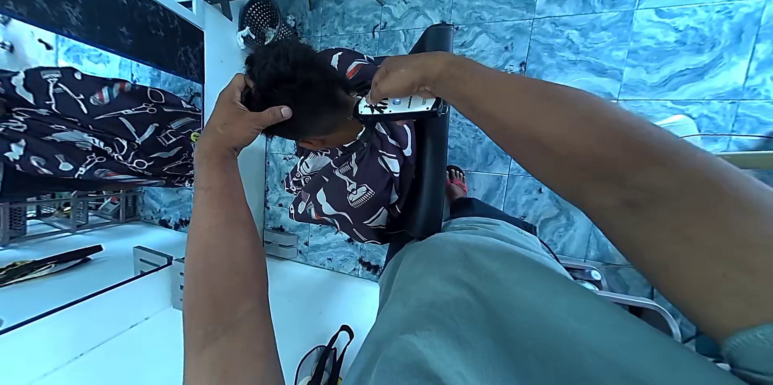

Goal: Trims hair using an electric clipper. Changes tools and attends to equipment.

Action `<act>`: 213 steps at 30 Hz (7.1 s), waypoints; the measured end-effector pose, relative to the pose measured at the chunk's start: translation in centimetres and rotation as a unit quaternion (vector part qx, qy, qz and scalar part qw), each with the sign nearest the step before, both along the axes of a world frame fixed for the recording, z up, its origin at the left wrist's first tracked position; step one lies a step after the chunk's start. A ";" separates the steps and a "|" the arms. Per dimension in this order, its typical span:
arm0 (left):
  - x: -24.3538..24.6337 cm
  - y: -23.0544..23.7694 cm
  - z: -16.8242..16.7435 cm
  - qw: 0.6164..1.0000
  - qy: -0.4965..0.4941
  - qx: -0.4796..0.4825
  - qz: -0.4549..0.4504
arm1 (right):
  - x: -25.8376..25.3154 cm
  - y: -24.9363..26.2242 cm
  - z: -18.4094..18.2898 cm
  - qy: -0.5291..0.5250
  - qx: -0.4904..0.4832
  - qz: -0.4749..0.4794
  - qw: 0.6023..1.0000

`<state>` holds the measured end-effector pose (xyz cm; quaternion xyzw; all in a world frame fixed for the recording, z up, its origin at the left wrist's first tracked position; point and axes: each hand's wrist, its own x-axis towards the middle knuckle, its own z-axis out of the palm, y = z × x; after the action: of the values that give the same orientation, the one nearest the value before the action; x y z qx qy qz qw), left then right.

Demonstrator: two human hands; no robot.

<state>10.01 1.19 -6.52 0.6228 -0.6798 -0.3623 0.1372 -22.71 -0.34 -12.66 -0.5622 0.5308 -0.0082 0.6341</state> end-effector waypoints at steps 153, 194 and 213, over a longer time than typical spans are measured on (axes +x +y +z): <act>1.9 -4.4 -2.8 0.988 0.034 -0.049 -0.140 | 7.4 13.1 -3.0 -0.038 -0.162 -0.268 0.949; 1.3 -4.9 -2.7 0.989 0.039 -0.042 -0.138 | 6.5 12.6 -2.4 -0.029 -0.170 -0.280 0.945; 1.3 -5.1 -2.5 0.990 0.032 -0.033 -0.132 | 5.5 11.9 -2.3 -0.043 -0.159 -0.265 0.950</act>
<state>11.27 -3.94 -9.00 0.5104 -0.7632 -0.3743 0.1304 -17.26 11.59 -14.93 -0.4937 0.6245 -0.2847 0.5340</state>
